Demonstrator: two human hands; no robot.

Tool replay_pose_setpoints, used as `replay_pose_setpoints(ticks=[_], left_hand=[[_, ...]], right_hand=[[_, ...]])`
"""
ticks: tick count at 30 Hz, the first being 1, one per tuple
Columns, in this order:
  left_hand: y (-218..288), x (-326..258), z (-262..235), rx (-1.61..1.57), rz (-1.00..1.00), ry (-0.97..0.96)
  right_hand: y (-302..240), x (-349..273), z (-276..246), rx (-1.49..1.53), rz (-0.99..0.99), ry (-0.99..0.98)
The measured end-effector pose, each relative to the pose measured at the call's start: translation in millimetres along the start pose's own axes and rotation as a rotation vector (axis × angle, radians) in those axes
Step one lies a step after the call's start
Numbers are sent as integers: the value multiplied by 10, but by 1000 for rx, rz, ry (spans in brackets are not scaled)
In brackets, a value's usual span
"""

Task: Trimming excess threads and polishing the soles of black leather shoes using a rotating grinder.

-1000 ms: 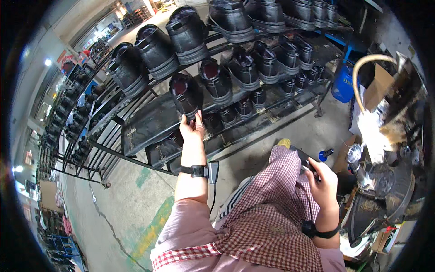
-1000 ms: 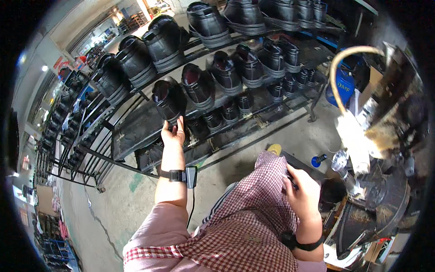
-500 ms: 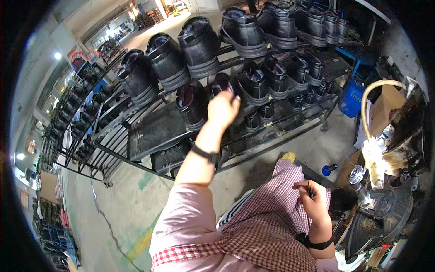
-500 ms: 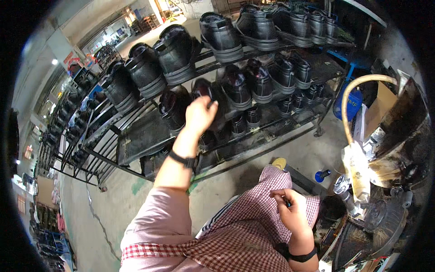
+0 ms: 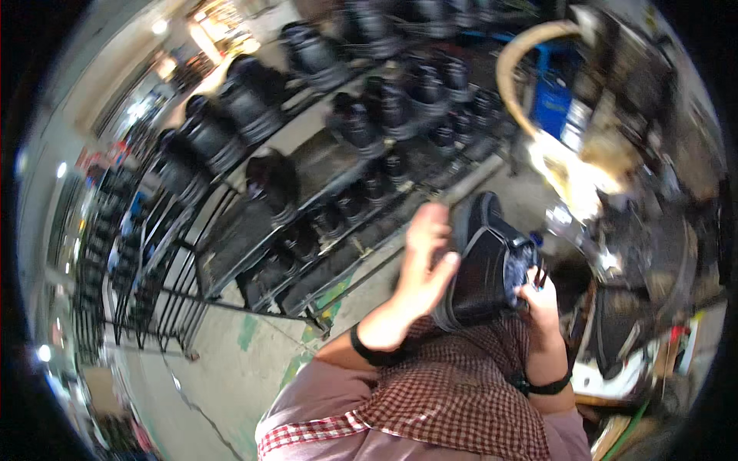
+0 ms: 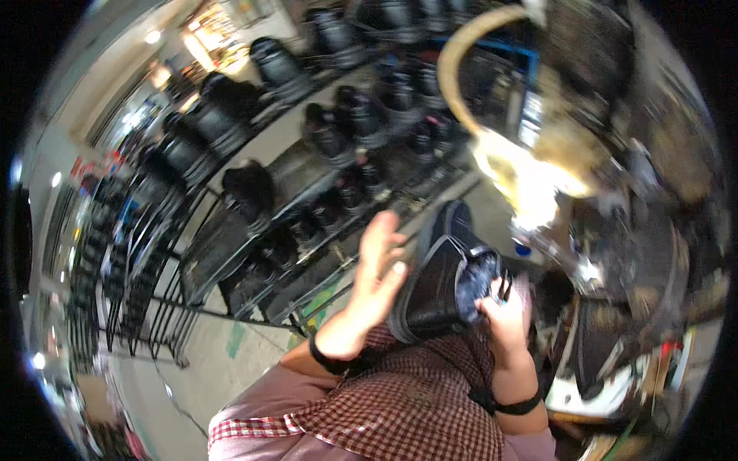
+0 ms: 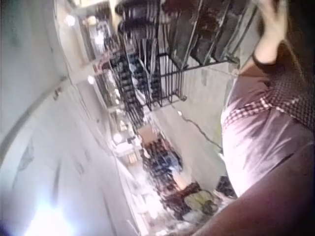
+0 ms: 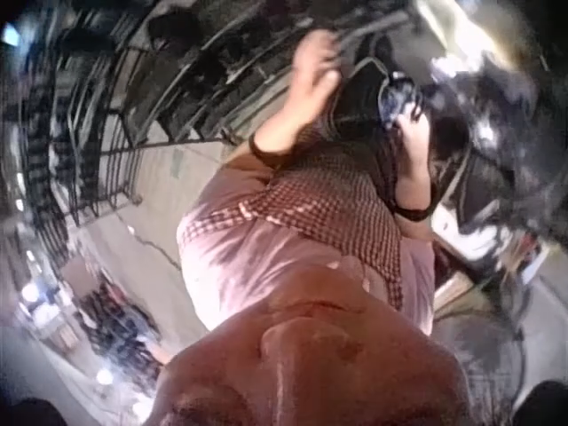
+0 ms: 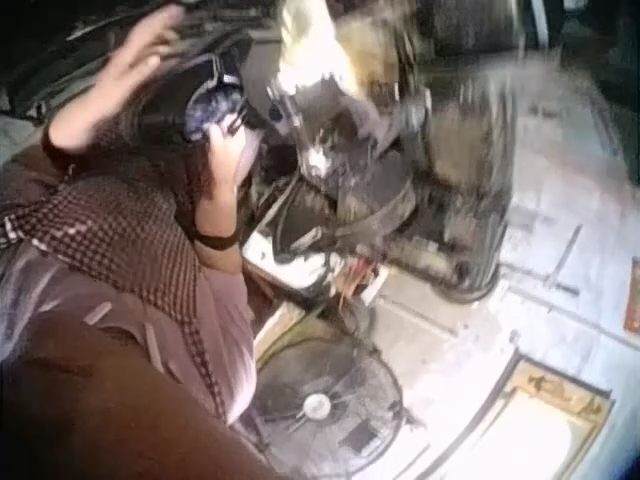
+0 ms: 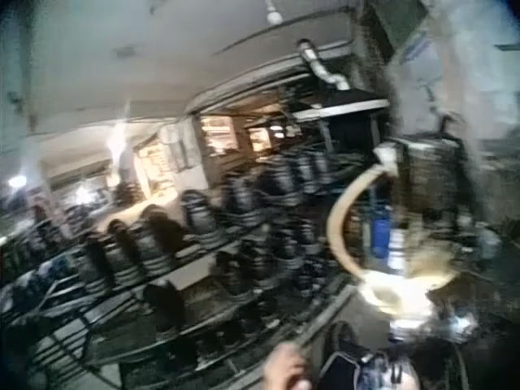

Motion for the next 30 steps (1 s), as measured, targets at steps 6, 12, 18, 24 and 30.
replay_pose_setpoints(ticks=[6, 12, 18, 24, 30], left_hand=[[-327, -483, 889, -1588, -682, 105], [-281, 349, 565, -875, -296, 222], [-113, 1012, 1111, -713, -460, -316], [-275, 1068, 1224, -856, -263, -304], [-161, 1028, 1254, -874, -400, -327]], right_hand=[[-77, 105, -10, -90, -115, -154], [-647, 367, -963, 84, -245, 298], [-501, 369, -985, 219, -202, 251], [-907, 6, -457, -196, -333, 82], [-964, 16, -485, -165, -376, 109]])
Point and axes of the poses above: each hand's wrist, its own x-axis towards the middle knuckle, its own z-axis out of the palm, y = z × x, the point moved 10 cm from there along x, towards the middle knuckle, and after that the axes turned 12 degrees about -y, right-handed, at the moved point
